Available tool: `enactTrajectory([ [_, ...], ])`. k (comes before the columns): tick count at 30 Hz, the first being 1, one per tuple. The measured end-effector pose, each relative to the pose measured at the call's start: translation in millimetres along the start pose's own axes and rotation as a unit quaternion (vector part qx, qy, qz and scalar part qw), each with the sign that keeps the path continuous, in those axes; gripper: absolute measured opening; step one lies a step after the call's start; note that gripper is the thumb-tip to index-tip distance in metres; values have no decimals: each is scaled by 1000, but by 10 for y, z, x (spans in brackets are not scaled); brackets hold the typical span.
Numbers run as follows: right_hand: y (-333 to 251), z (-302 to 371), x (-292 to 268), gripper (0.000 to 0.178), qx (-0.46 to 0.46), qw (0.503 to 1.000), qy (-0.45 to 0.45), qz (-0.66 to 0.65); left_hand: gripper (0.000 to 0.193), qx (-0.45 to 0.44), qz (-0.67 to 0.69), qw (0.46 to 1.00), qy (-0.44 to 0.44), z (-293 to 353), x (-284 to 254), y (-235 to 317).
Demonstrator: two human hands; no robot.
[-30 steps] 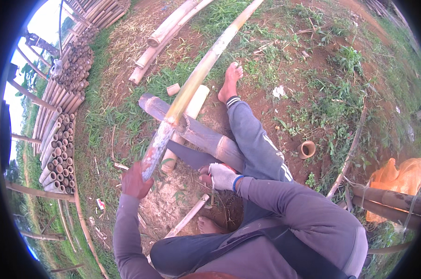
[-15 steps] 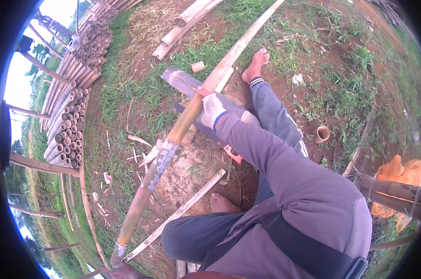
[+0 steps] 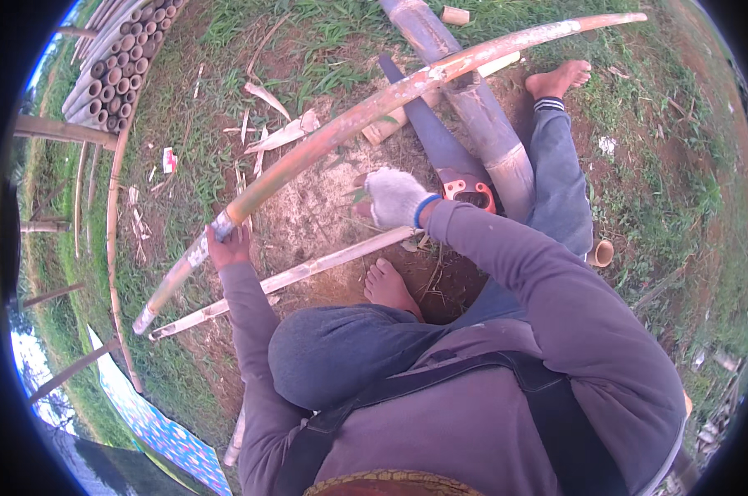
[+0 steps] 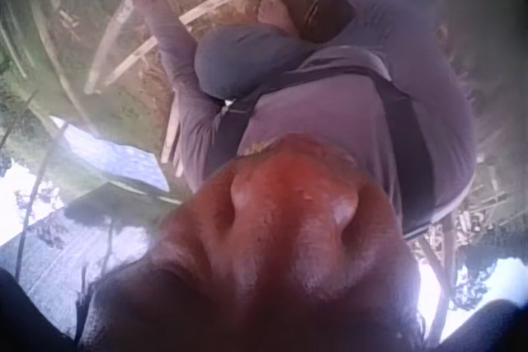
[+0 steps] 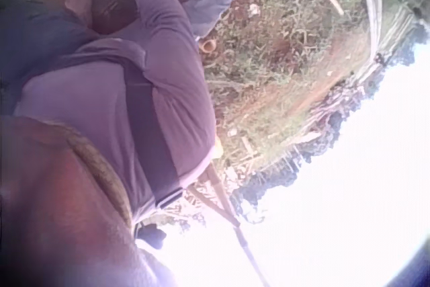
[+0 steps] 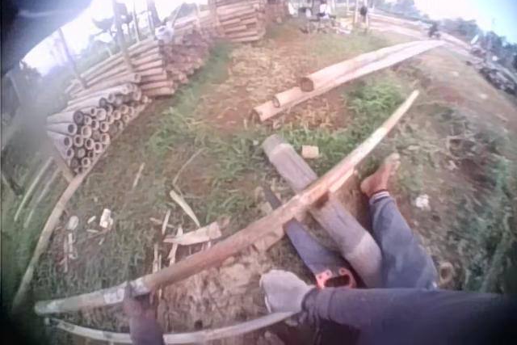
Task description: The person uses a hand saw to cut long bamboo poles into shorter sections. They position each pole on a wooden support, saw through it, and then move the cut pieces aside to continue with the next pole.
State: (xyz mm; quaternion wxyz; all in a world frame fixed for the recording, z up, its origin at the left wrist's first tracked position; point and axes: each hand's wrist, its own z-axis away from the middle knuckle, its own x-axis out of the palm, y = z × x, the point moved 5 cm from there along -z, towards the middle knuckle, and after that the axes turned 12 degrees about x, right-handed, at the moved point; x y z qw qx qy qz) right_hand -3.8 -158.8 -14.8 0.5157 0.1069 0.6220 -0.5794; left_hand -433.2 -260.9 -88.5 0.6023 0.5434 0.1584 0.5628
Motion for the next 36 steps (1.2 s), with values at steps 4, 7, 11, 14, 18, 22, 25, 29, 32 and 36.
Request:
enactTrajectory([
  [4,716,393,-132,42,120,980,10,156,71,-26,-163,985,-44,-452,-206,-158],
  [7,960,782,-51,39,76,974,21,214,69,65,-252,962,-81,-103,7,-541],
  [11,688,918,377,52,-43,973,-47,221,67,216,-570,748,-263,830,-205,-922],
  [14,395,845,559,68,-83,976,-63,192,69,278,-714,467,-441,1510,-59,-897],
  [18,22,748,833,74,-96,963,-123,218,59,296,-763,360,-448,1529,-550,-794],
  [22,13,657,812,59,-59,959,-121,251,46,336,-742,354,-460,1514,-385,-828],
  [25,121,521,597,30,-84,960,-79,253,37,365,-716,349,-481,1696,-64,-667],
  [29,69,299,19,22,-102,957,-72,261,23,409,-675,405,-463,1817,390,-568],
  [32,42,143,-389,29,-114,971,-56,201,18,410,-685,393,-456,1766,777,-571],
  [36,118,31,-806,36,-105,979,32,169,18,500,-634,391,-440,1756,1273,-565],
])
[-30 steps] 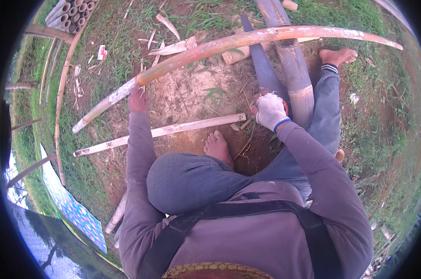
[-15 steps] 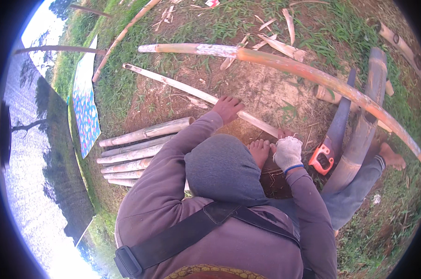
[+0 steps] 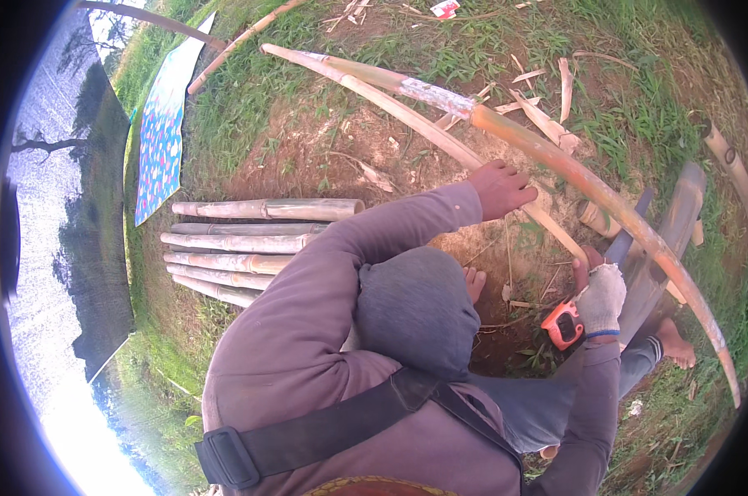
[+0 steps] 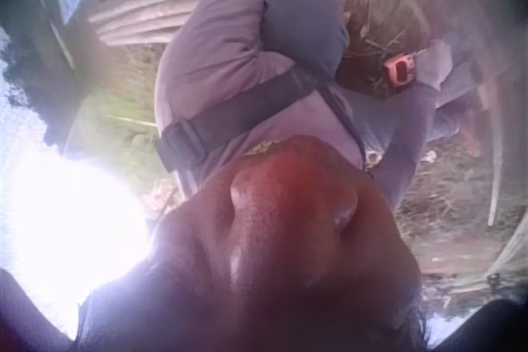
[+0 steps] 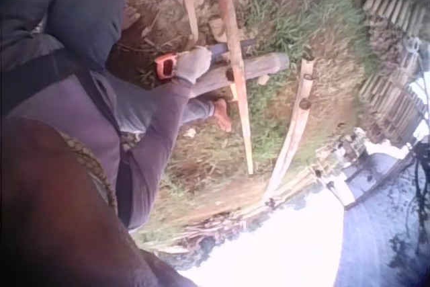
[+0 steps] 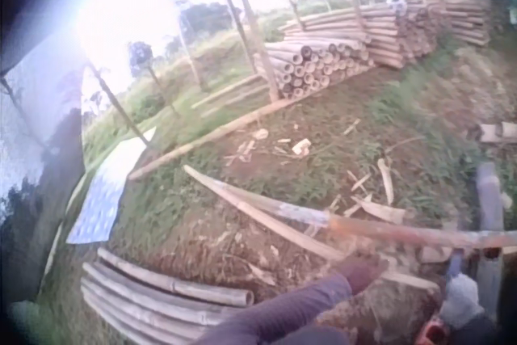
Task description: The person uses a hand saw to cut long bamboo poles into shorter sections. They position each pole on a wooden support, saw through it, and then move the cut pieces aside to continue with the next pole.
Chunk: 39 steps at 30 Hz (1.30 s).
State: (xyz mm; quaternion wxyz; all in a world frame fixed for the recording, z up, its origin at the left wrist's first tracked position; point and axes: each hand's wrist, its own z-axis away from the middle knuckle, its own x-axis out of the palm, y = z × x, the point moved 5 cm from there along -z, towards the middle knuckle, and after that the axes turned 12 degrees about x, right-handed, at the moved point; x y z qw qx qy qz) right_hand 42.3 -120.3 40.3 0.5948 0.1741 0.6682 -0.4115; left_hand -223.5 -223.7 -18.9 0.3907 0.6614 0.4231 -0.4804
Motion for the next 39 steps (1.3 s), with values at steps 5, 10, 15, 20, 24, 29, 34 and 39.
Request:
enactTrajectory([
  [5,238,-140,-93,36,-4,997,64,38,17,21,-50,997,57,-333,-35,-38],
  [10,101,-279,-132,35,-35,992,107,56,19,0,-57,995,81,-353,100,-196],
  [15,75,-332,-75,35,-26,992,103,72,20,-10,-59,995,75,-328,199,-268],
  [20,-74,-423,-58,38,-57,987,142,54,23,-33,-52,994,86,-251,223,-380],
  [24,66,-546,-53,40,-34,988,142,54,24,-33,-50,995,80,-405,280,-465],
  [29,166,-804,-217,45,-36,981,130,142,60,-61,23,993,100,-539,-4,-384],
  [34,382,-1157,-247,43,-1,985,144,94,90,-42,22,997,57,-882,-4,-305],
  [39,562,-1193,15,47,63,991,78,87,99,-17,0,999,-33,-1382,181,-185],
])
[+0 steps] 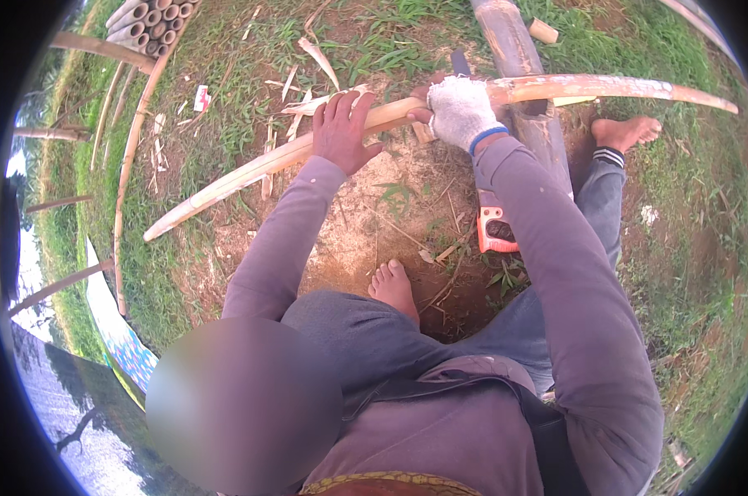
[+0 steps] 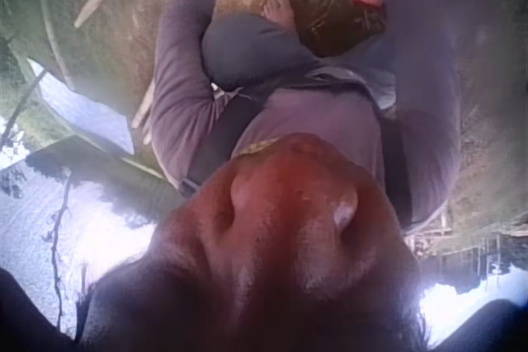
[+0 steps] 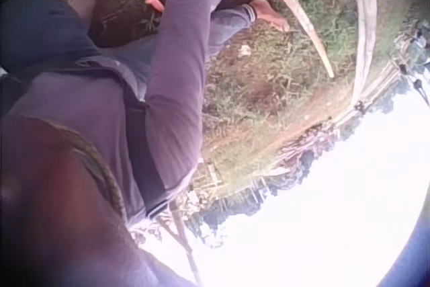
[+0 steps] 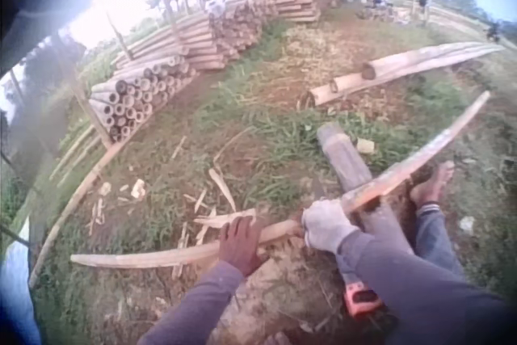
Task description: The person uses a hand saw to cut long bamboo poles into shorter sections. They position each pole on a wooden support, saw through it, and then move the cut pieces aside to continue with the next pole.
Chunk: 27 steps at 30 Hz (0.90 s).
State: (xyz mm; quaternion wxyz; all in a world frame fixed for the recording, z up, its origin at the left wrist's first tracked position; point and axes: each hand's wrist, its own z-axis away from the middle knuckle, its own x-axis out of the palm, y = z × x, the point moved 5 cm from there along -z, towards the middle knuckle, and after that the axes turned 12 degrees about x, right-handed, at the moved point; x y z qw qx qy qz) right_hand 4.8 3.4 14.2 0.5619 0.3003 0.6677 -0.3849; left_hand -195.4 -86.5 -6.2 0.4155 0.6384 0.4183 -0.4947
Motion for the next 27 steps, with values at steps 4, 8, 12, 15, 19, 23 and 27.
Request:
enactTrajectory([
  [4,-45,47,-57,47,37,998,-32,26,90,23,11,994,-105,-437,141,60],
  [8,-57,850,-236,48,-27,991,128,-25,72,0,29,986,-163,-499,373,58],
  [12,112,2172,229,43,137,955,-264,15,65,-18,24,986,-162,-483,356,19],
  [15,269,2784,520,43,203,929,-299,78,64,-20,9,988,-155,-504,360,-9],
  [19,401,2733,724,44,212,927,-300,74,67,-16,-7,988,-154,-572,461,-30],
  [23,283,2781,119,29,162,944,-286,19,70,-23,-13,989,-146,-590,417,53],
  [27,216,3144,-837,22,183,962,-170,-109,68,-38,-25,986,-158,-570,414,-47],
])
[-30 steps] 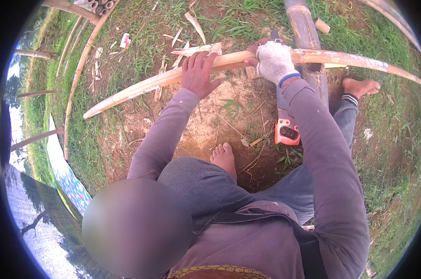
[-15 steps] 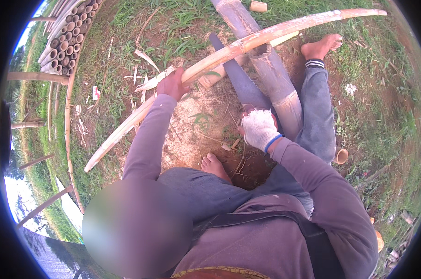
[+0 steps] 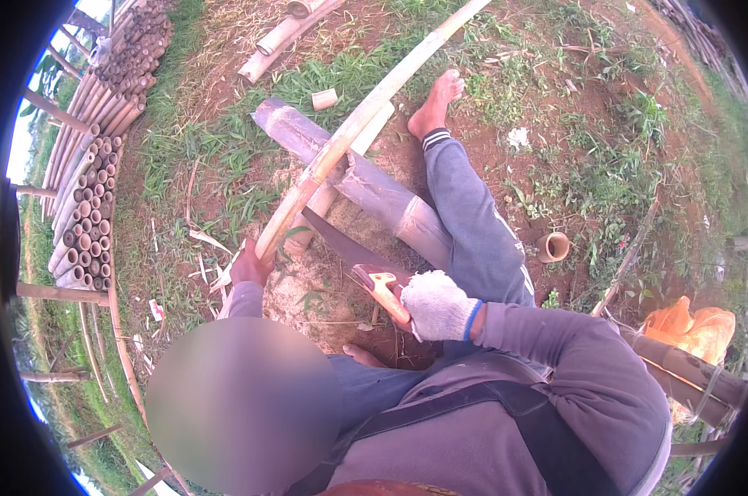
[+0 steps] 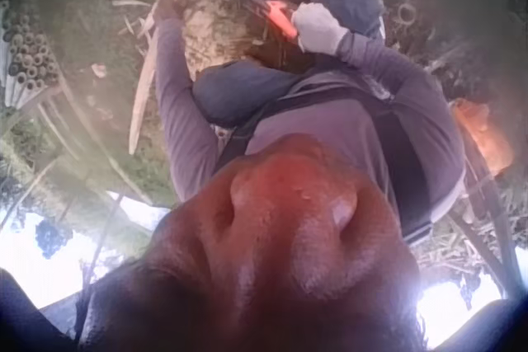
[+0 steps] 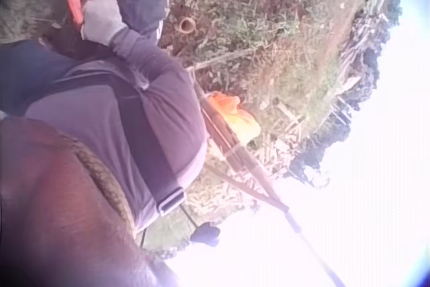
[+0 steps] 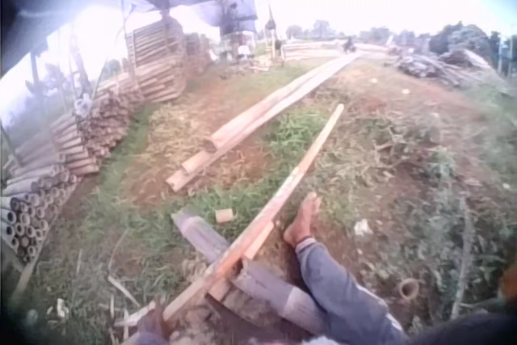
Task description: The person uses a hand saw to cut long bamboo poles into shorter sections. They position each pole on a wooden support, saw through it, and then move the cut pieces aside to continue with the next pole.
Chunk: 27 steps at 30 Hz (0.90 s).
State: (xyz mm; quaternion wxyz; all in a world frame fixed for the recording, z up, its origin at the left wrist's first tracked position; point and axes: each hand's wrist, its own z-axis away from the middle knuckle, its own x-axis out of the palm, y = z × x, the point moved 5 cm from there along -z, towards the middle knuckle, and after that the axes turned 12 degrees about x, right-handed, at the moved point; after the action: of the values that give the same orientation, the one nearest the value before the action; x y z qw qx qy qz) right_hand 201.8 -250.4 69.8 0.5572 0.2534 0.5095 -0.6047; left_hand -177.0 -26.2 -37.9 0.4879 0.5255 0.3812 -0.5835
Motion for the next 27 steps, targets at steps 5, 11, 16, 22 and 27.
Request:
enactTrajectory([
  [5,564,1000,-683,30,97,911,75,-395,62,27,21,999,19,-15,42,96],
  [11,676,1054,-764,61,34,888,258,-379,64,23,13,999,19,43,35,-1],
  [16,222,-27,-469,49,-20,869,312,-383,64,24,15,999,25,33,25,2],
  [22,109,-408,-265,50,-32,873,307,-378,64,16,2,1000,7,1,15,44],
  [27,88,-251,-205,53,-23,882,284,-376,65,10,4,1000,-7,41,48,16],
])
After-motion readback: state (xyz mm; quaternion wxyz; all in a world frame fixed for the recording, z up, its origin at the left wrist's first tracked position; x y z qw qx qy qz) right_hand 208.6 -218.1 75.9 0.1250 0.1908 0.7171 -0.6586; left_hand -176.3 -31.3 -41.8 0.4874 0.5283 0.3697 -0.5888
